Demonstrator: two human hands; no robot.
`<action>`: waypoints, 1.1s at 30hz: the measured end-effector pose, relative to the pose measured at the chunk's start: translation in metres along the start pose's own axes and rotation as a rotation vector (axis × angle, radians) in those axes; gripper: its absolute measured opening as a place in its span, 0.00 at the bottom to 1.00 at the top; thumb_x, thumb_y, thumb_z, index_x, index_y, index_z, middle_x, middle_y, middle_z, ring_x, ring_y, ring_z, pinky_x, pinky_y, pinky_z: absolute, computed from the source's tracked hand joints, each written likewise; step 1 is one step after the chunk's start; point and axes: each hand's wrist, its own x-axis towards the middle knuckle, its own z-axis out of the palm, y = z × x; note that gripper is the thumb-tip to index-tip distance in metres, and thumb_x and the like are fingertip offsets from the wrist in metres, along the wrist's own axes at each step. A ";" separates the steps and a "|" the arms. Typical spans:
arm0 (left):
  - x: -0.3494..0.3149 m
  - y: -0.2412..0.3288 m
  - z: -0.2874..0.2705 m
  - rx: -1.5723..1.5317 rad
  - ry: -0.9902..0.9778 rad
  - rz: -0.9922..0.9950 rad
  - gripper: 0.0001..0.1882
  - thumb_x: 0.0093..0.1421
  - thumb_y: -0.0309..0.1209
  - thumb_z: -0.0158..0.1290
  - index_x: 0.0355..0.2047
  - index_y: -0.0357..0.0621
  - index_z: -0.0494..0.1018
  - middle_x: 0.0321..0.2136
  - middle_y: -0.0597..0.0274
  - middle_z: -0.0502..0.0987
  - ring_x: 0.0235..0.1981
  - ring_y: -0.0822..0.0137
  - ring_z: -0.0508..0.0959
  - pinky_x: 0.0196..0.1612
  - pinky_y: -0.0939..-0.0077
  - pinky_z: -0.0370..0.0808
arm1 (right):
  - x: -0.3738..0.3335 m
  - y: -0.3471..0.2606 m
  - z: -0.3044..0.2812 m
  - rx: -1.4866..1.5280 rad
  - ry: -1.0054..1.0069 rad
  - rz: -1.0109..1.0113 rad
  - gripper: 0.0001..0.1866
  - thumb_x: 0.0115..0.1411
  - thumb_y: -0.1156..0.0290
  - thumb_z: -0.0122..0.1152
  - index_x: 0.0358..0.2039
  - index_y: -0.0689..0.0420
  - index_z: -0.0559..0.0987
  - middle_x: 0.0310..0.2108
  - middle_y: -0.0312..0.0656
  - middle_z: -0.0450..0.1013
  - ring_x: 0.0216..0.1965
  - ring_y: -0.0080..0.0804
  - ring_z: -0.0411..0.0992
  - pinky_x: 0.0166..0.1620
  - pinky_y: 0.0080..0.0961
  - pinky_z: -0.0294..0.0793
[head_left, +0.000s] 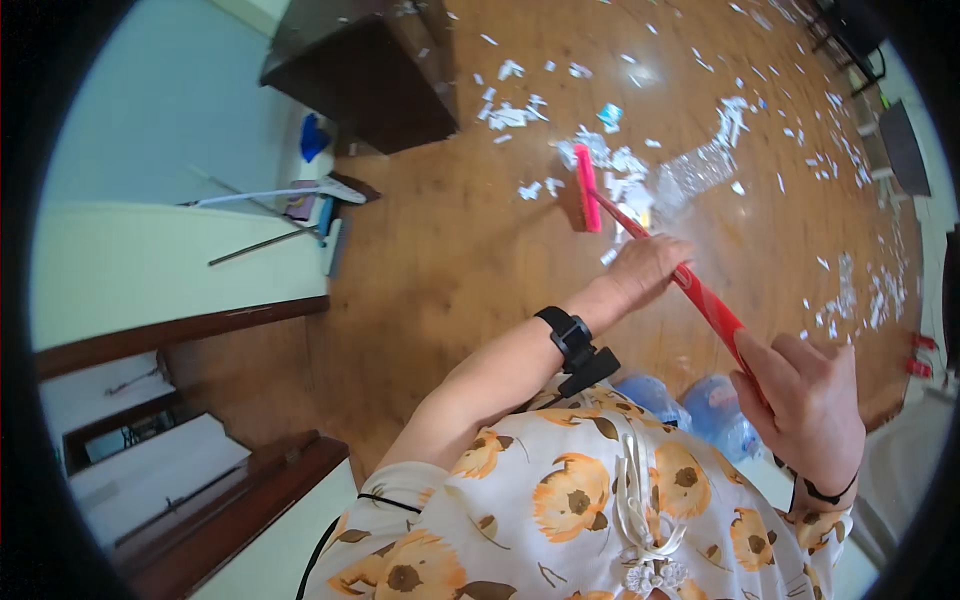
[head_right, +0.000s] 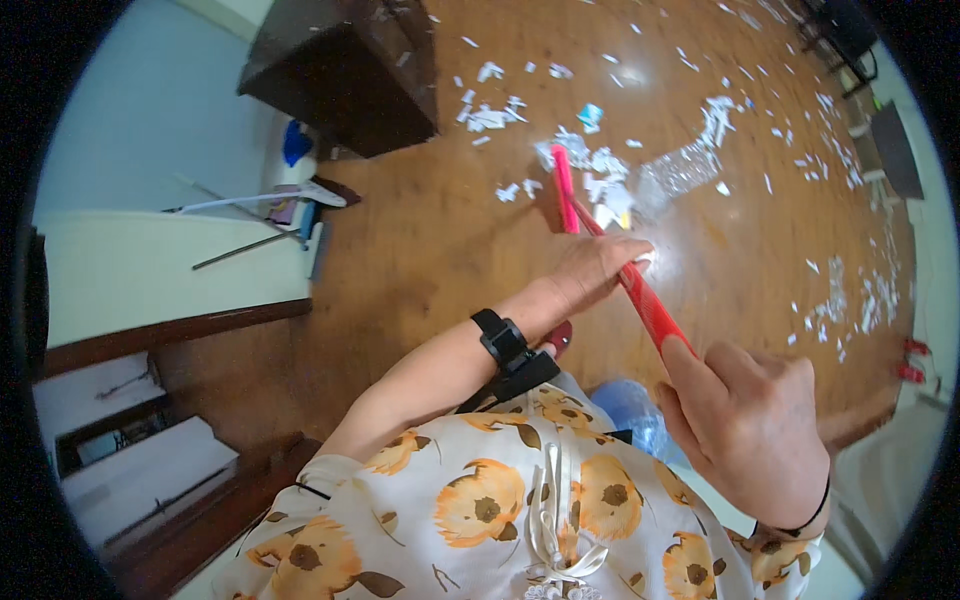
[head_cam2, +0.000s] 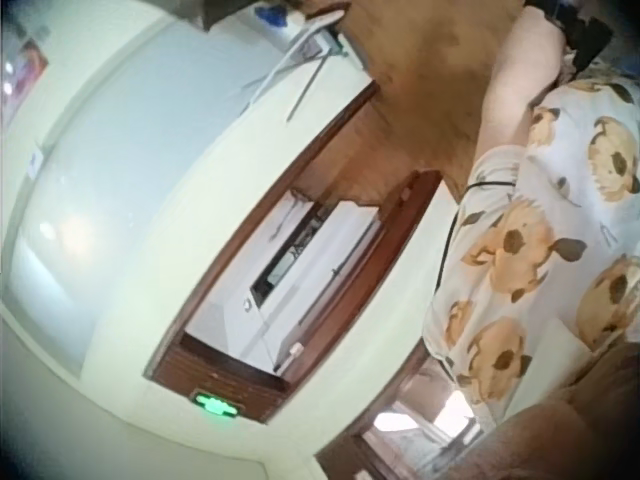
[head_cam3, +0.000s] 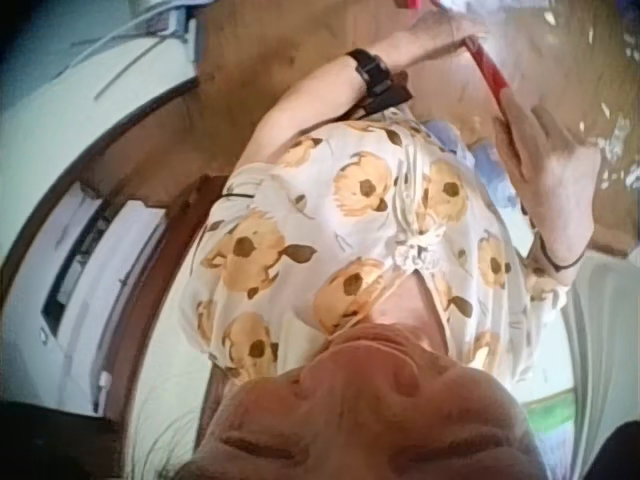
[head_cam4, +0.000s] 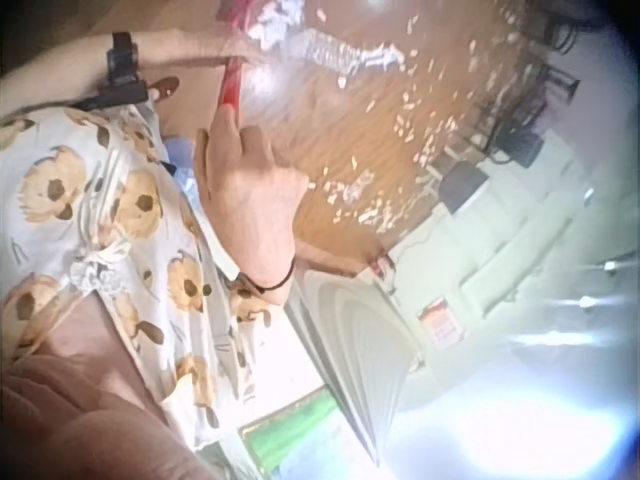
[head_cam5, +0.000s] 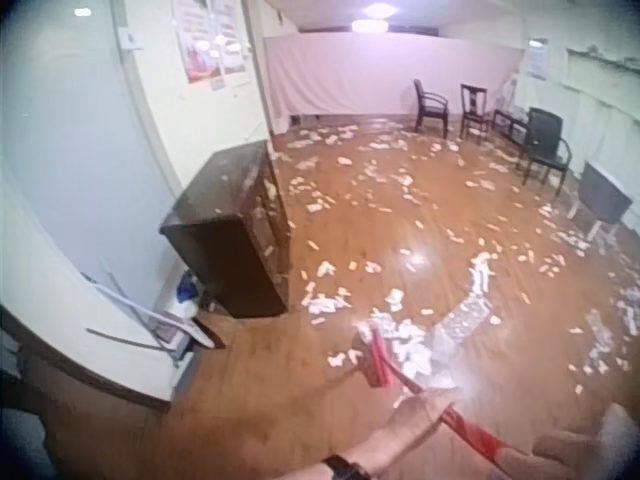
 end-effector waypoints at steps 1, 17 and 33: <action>-0.004 0.000 -0.011 0.042 0.017 -0.010 0.05 0.55 0.31 0.51 0.29 0.44 0.68 0.27 0.52 0.75 0.33 0.49 0.77 0.33 0.56 0.75 | -0.001 -0.001 -0.003 0.008 0.028 -0.036 0.16 0.46 0.71 0.65 0.37 0.59 0.76 0.17 0.37 0.63 0.16 0.34 0.67 0.19 0.31 0.62; -0.115 -0.089 -0.177 0.386 -0.049 -0.190 0.10 0.58 0.38 0.52 0.36 0.46 0.72 0.27 0.54 0.78 0.33 0.52 0.78 0.32 0.58 0.74 | 0.116 -0.043 0.041 0.123 0.107 -0.300 0.14 0.51 0.70 0.63 0.39 0.58 0.78 0.17 0.39 0.66 0.15 0.34 0.69 0.18 0.29 0.66; -0.176 -0.276 -0.378 0.302 0.464 -0.286 0.09 0.57 0.33 0.53 0.37 0.46 0.71 0.27 0.56 0.74 0.31 0.54 0.76 0.32 0.61 0.73 | 0.398 -0.216 0.051 0.058 -0.026 -0.505 0.19 0.49 0.73 0.63 0.44 0.60 0.74 0.20 0.39 0.67 0.20 0.34 0.71 0.21 0.28 0.71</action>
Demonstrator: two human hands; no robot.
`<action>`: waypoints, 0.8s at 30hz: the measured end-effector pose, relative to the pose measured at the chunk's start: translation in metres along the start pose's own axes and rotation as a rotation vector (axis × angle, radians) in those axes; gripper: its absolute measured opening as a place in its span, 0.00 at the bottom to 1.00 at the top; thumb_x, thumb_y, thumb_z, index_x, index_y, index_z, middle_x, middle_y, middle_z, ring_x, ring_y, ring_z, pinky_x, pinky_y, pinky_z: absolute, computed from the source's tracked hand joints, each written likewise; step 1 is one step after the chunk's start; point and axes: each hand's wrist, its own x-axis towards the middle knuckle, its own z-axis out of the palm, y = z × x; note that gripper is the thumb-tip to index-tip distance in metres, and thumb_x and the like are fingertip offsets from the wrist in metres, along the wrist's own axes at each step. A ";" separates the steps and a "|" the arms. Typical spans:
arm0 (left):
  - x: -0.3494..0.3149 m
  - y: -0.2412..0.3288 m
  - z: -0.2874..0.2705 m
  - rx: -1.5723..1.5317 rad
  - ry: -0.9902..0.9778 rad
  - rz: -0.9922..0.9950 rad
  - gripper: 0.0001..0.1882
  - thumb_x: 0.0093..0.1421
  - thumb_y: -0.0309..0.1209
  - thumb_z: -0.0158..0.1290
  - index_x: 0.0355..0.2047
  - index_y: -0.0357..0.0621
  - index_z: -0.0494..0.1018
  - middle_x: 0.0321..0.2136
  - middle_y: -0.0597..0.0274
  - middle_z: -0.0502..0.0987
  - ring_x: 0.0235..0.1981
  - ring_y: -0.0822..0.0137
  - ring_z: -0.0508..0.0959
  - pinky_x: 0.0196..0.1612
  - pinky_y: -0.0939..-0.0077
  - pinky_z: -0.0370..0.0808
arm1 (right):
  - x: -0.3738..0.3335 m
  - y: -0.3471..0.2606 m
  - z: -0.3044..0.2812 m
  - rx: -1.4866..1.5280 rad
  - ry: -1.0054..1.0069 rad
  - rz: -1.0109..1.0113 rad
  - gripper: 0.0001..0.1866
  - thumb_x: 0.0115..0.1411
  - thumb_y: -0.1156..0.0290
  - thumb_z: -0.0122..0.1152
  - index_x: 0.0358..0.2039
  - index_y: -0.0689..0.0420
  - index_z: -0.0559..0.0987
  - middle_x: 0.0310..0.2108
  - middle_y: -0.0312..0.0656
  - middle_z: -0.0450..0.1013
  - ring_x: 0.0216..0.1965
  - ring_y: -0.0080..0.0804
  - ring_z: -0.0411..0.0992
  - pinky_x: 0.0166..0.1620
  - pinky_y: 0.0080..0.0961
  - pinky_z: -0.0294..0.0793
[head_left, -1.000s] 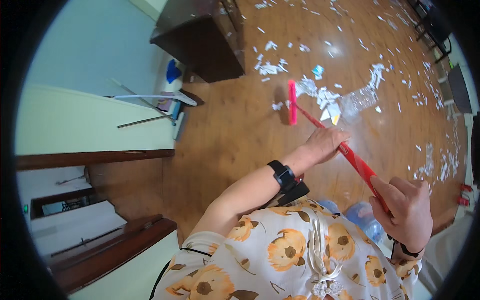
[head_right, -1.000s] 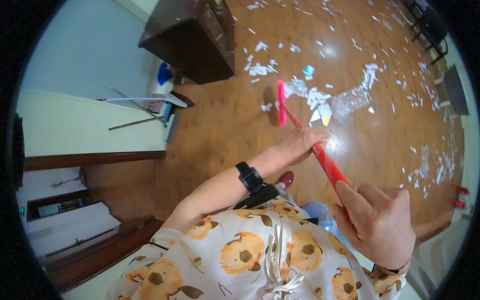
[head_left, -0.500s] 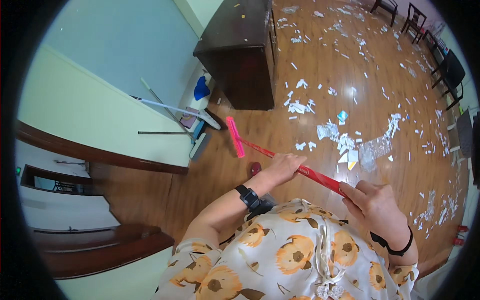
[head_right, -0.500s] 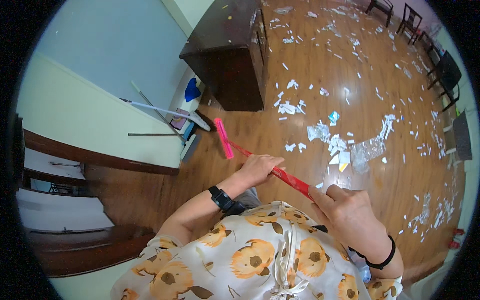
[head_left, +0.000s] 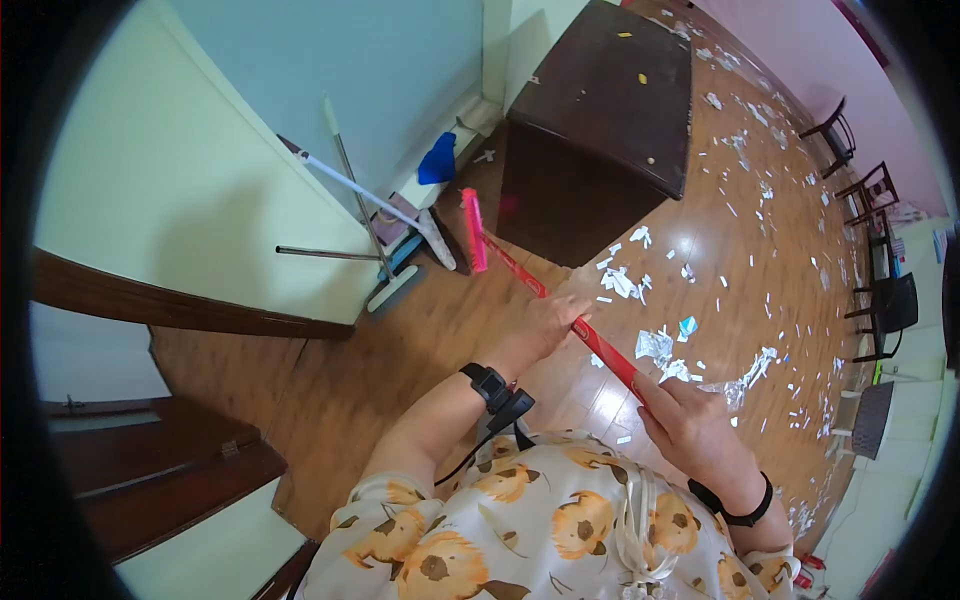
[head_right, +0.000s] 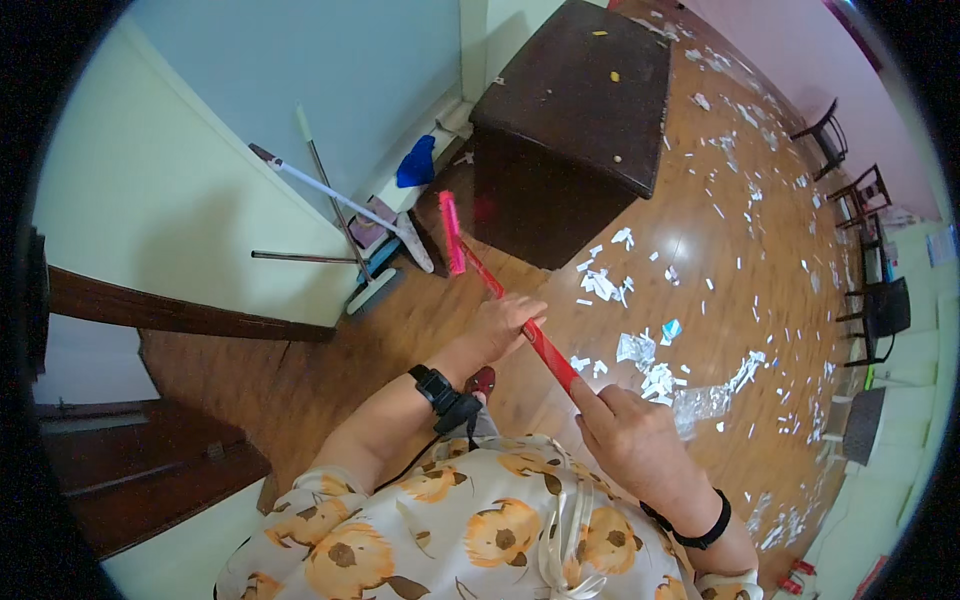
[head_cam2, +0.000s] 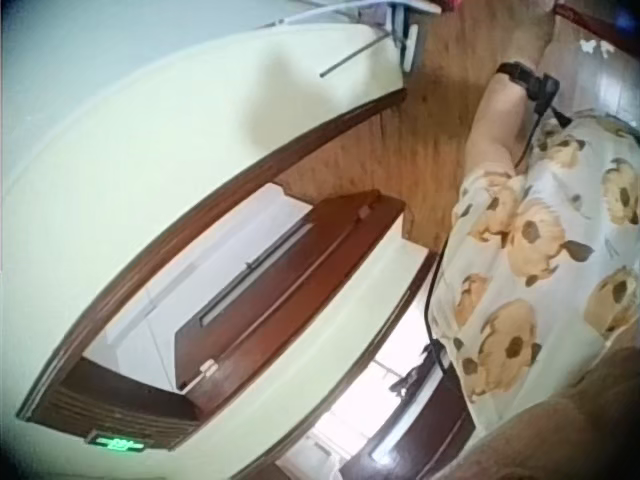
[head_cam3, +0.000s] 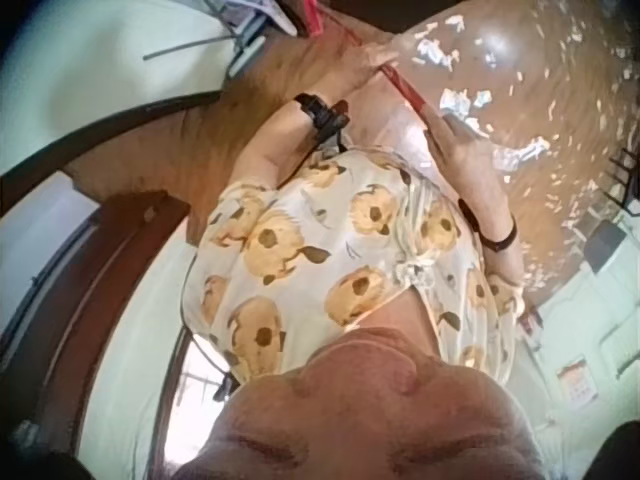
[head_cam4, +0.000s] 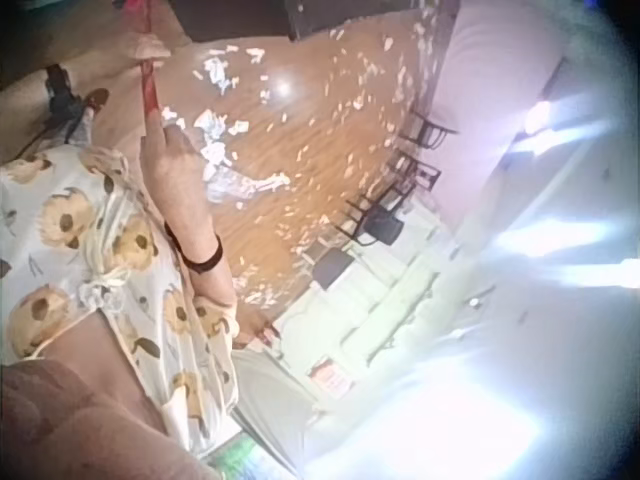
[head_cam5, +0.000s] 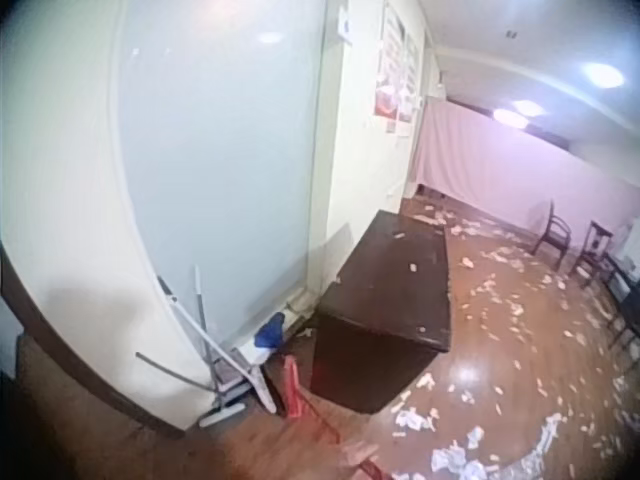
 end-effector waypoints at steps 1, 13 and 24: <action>0.003 -0.007 -0.004 -0.016 0.075 -0.016 0.09 0.57 0.33 0.53 0.38 0.45 0.71 0.27 0.56 0.73 0.30 0.54 0.75 0.32 0.61 0.72 | 0.013 0.000 0.000 0.024 -0.006 -0.027 0.19 0.49 0.72 0.63 0.44 0.61 0.74 0.19 0.40 0.66 0.19 0.35 0.70 0.21 0.28 0.70; 0.026 -0.022 -0.045 -0.076 -0.038 -0.138 0.11 0.59 0.33 0.52 0.39 0.41 0.72 0.30 0.53 0.75 0.34 0.52 0.76 0.34 0.62 0.72 | 0.102 0.042 -0.002 0.601 -0.123 -0.204 0.15 0.47 0.73 0.67 0.38 0.58 0.79 0.23 0.48 0.73 0.24 0.44 0.73 0.28 0.30 0.72; 0.067 -0.073 -0.120 0.066 0.126 0.035 0.09 0.55 0.31 0.56 0.35 0.43 0.75 0.27 0.59 0.75 0.30 0.57 0.76 0.32 0.64 0.74 | 0.175 0.011 -0.025 0.370 -0.180 -0.332 0.10 0.50 0.72 0.59 0.33 0.57 0.73 0.15 0.47 0.69 0.20 0.46 0.73 0.23 0.39 0.71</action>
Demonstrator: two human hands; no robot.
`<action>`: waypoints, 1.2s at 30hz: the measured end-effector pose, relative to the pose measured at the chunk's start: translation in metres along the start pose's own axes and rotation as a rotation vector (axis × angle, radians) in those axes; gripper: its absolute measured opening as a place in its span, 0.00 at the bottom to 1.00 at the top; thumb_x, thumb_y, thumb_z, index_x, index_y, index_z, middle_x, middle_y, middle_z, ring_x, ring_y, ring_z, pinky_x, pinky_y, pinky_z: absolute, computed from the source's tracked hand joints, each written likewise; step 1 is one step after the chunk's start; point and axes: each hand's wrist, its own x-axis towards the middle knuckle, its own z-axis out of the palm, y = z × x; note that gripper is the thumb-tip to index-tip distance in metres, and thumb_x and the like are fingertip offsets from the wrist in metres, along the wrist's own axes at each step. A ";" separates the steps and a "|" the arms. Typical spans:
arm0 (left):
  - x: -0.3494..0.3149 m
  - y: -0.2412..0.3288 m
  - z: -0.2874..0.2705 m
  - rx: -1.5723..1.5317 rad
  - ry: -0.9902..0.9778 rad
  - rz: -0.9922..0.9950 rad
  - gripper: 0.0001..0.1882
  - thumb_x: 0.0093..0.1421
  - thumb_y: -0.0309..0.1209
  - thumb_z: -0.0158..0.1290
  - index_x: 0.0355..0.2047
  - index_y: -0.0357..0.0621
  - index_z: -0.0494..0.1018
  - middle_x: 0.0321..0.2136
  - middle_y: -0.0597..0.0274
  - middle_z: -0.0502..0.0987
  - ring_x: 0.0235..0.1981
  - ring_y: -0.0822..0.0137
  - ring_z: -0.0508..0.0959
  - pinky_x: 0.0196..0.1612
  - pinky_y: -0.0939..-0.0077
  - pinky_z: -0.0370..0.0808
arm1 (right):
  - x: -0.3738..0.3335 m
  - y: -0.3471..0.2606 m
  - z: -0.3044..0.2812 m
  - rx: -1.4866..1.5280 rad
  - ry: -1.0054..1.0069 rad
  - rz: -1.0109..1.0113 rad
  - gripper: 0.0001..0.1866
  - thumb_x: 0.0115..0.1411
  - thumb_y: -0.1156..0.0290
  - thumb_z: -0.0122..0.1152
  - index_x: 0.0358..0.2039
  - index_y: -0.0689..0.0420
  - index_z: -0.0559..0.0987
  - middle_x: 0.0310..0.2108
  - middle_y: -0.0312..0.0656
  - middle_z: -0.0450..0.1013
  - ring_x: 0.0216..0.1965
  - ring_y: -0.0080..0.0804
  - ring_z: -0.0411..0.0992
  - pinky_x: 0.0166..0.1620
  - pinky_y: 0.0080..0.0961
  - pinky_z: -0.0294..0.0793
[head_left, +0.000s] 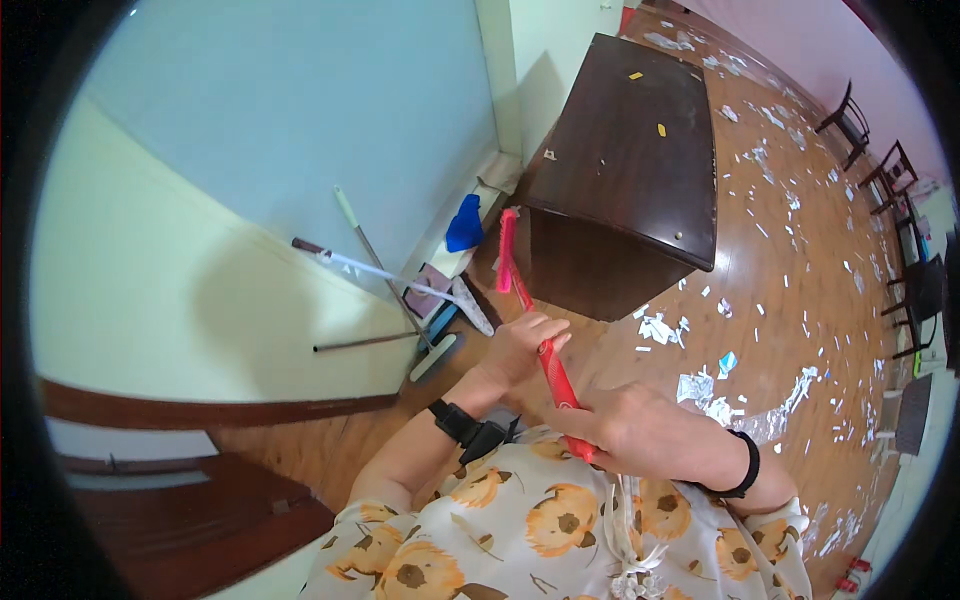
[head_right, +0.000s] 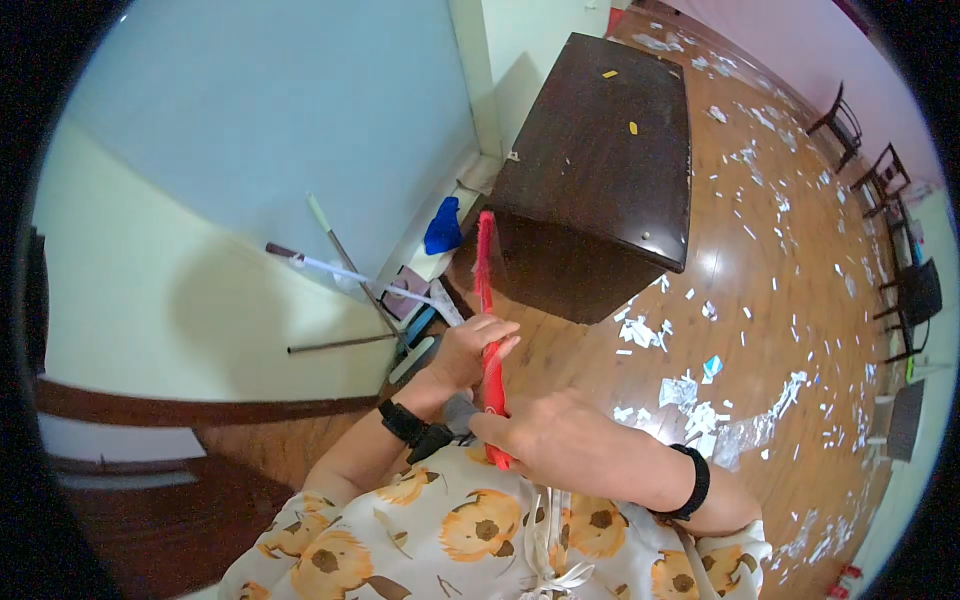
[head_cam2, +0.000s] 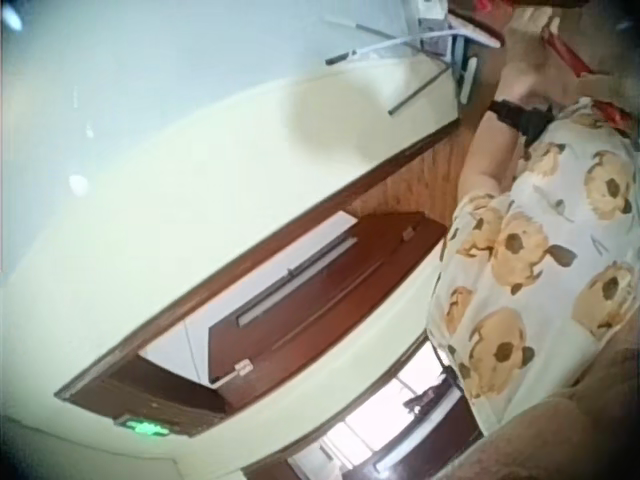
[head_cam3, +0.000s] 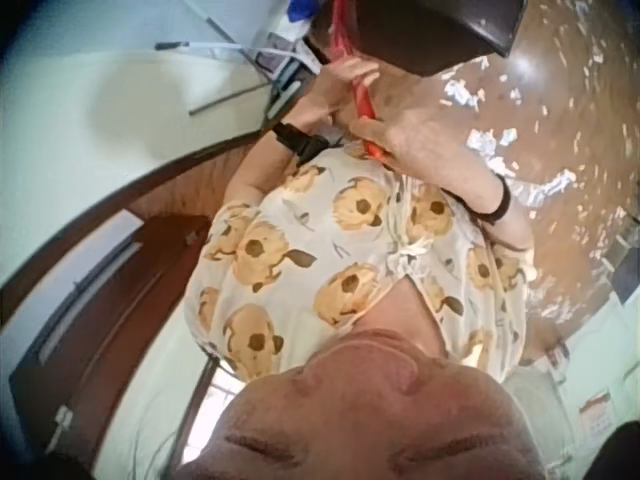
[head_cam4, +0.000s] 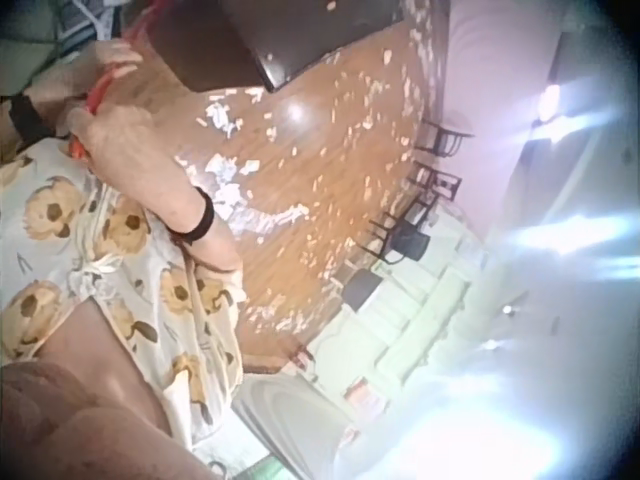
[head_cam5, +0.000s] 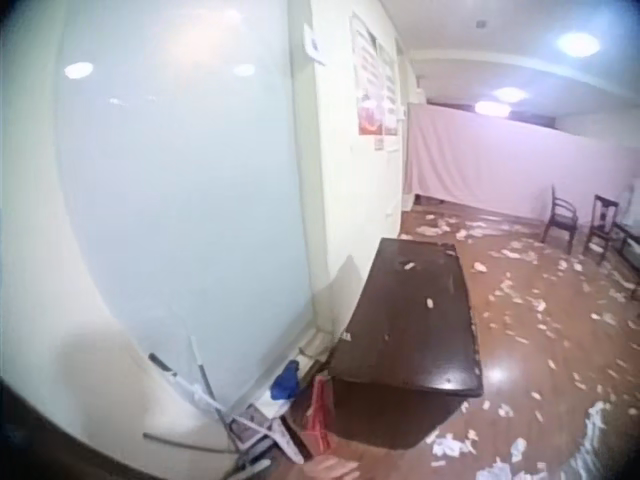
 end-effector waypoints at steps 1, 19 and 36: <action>0.008 -0.015 -0.006 -0.030 -0.030 -0.002 0.08 0.53 0.30 0.58 0.33 0.43 0.75 0.28 0.58 0.75 0.32 0.57 0.76 0.33 0.65 0.75 | 0.016 0.003 0.001 -0.006 -0.010 0.017 0.08 0.50 0.73 0.58 0.31 0.58 0.71 0.15 0.47 0.69 0.20 0.46 0.73 0.24 0.39 0.71; 0.120 -0.293 0.017 -0.168 -0.049 -0.026 0.15 0.49 0.31 0.60 0.38 0.42 0.75 0.43 0.53 0.76 0.47 0.53 0.74 0.50 0.65 0.72 | 0.265 0.156 0.102 -0.110 0.495 0.531 0.11 0.51 0.75 0.56 0.37 0.58 0.72 0.23 0.50 0.72 0.24 0.47 0.74 0.28 0.38 0.74; 0.136 -0.222 0.007 -0.119 0.110 -0.329 0.12 0.55 0.36 0.55 0.23 0.43 0.69 0.23 0.54 0.75 0.28 0.49 0.76 0.29 0.57 0.73 | 0.254 0.139 -0.013 0.138 0.445 0.618 0.16 0.46 0.78 0.59 0.39 0.59 0.79 0.29 0.55 0.74 0.29 0.52 0.74 0.34 0.30 0.73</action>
